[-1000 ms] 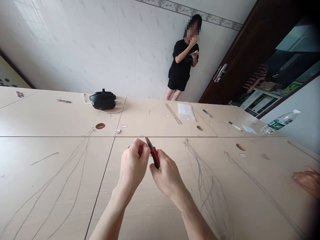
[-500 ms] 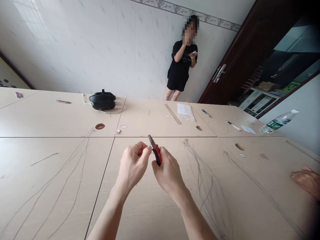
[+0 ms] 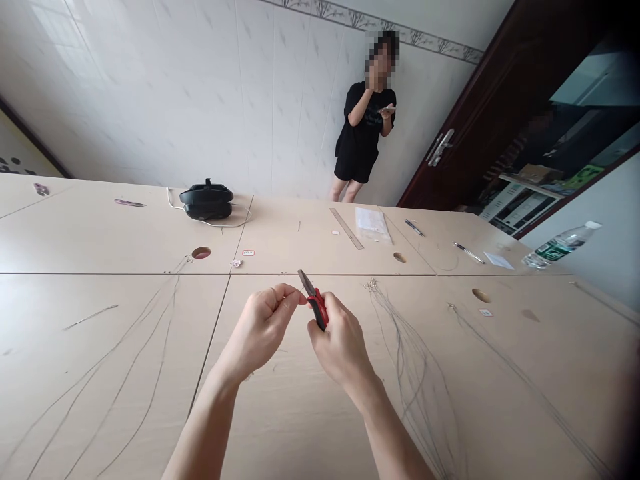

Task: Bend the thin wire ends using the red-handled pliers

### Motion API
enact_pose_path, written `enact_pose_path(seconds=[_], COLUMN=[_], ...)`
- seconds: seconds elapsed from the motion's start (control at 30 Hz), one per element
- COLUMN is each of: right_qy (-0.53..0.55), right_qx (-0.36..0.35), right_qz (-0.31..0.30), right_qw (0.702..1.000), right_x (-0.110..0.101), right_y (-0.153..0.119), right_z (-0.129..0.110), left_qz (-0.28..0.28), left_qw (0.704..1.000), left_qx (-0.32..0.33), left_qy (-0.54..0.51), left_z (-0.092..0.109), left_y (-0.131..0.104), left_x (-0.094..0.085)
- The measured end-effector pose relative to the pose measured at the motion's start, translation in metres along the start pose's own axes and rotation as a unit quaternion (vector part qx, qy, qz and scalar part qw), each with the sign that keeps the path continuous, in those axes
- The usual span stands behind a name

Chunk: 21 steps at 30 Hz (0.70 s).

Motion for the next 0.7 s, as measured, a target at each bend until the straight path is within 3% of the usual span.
enact_pose_path(seconds=[0.7], right_qy=[0.026], right_qx=[-0.021], right_qz=[0.006], right_qw=[0.999], right_x=[-0.0051], right_y=[0.0039], right_z=[0.0029], left_qz=[0.046], left_qw=[0.999], left_qx=[0.016], left_qy=[-0.006], left_z=[0.0052], left_y=[-0.0033], left_x=[-0.0033])
Point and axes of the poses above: each hand's wrist, its own y-axis towards the middle knuckle, its own x-axis out of the palm, z = x × y, the point moved 8 cm from there along y, towards the middle knuckle, and after that the axes turned 12 degrees about -z, right-handed, at the moved point
